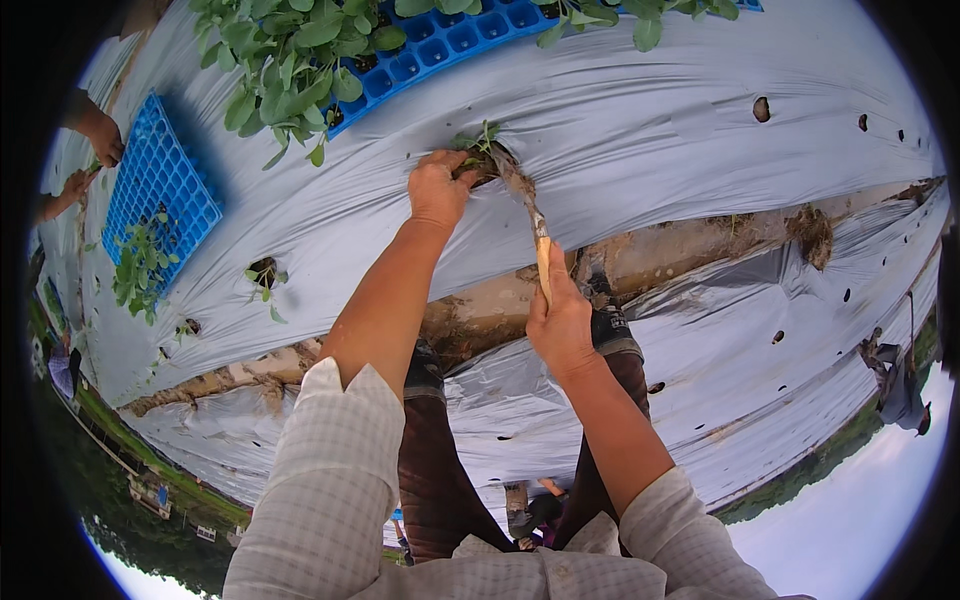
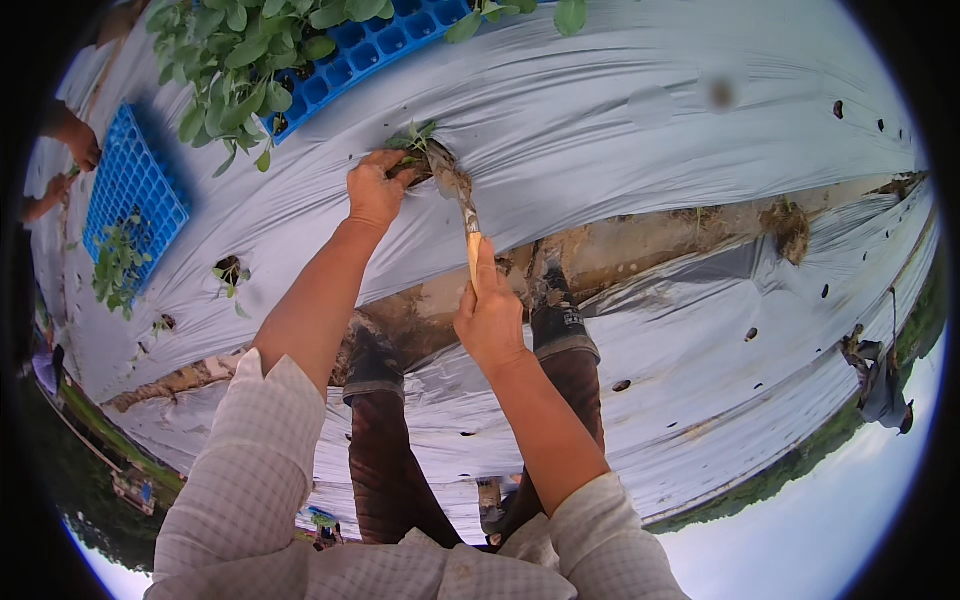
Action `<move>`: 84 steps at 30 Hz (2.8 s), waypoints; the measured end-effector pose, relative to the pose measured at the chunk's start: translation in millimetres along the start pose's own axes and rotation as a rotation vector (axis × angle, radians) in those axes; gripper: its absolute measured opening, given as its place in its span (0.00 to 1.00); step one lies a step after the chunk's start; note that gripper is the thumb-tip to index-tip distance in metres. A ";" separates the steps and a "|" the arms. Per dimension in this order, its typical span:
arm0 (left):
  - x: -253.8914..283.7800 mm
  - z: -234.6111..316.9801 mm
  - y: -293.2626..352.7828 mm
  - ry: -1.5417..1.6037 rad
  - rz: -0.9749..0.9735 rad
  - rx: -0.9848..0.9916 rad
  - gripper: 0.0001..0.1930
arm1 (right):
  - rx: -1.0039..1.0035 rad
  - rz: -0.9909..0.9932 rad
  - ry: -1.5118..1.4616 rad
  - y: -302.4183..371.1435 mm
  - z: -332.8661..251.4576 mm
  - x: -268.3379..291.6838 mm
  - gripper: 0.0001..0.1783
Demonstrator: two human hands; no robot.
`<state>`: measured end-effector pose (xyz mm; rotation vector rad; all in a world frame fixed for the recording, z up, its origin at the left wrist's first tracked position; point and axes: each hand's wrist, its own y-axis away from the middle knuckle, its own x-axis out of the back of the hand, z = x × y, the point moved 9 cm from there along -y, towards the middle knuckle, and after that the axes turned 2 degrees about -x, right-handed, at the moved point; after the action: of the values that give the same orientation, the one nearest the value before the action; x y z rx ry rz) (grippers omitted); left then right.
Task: The person plants seedlings into pre-cut holes in a white plastic mulch sheet. They use a small hand trowel to loosen soil, place seedlings from a blue tray into the holes, and firm the soil around each plant. The process is repeated along the row.
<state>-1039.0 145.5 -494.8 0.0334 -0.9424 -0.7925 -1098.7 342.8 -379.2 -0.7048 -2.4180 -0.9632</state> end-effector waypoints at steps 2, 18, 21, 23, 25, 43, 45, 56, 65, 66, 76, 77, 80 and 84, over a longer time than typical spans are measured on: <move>-2.9 -4.2 -1.5 0.010 0.003 0.067 0.14 | 0.006 -0.017 0.016 -0.9 4.0 -0.9 0.36; -3.8 -5.9 9.7 -0.154 -0.044 -0.002 0.21 | -0.180 -0.048 -0.124 28.4 3.4 35.9 0.35; 10.3 4.3 35.5 -0.170 -0.096 0.026 0.28 | -0.193 -0.021 -0.172 56.4 16.4 62.1 0.35; 27.1 14.8 62.3 -0.184 -0.122 0.114 0.28 | -0.248 0.012 -0.202 80.6 45.9 85.4 0.36; 52.2 25.3 95.9 -0.198 -0.181 0.138 0.28 | -0.401 0.064 -0.477 107.9 58.5 118.6 0.35; 345.3 -1.8 464.1 -0.121 0.129 0.950 0.03 | -0.918 -0.177 -0.615 161.3 169.9 323.7 0.12; 333.6 11.3 472.5 -0.063 0.198 0.977 0.04 | -0.922 -0.108 -0.561 164.8 187.3 343.2 0.12; 332.5 37.1 352.8 -0.257 0.124 0.651 0.09 | -1.105 0.147 -0.513 240.7 279.8 417.2 0.15; 356.0 184.8 274.7 -0.441 0.060 0.375 0.12 | -1.164 0.155 -0.399 371.5 281.7 449.1 0.13; 357.2 203.5 270.8 -0.421 0.087 0.369 0.13 | -1.174 0.152 -0.391 386.5 281.5 449.3 0.13; 363.8 175.5 245.2 -0.435 0.032 0.400 0.18 | -1.109 0.315 -0.551 453.1 269.8 431.3 0.17; 363.9 169.2 246.1 -0.408 0.028 0.391 0.18 | -1.077 0.324 -0.555 446.6 263.0 435.7 0.17; 350.1 151.0 239.1 -0.355 -0.068 0.405 0.18 | -0.948 0.376 -0.525 438.8 281.2 432.3 0.17; 311.3 269.6 229.9 -0.566 -0.179 0.249 0.18 | -0.976 0.474 -0.631 438.7 279.5 439.0 0.16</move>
<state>-996.7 200.3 -28.3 0.1156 -1.5890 -0.8632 -1233.0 948.0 -98.1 -2.0550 -1.8974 -1.8970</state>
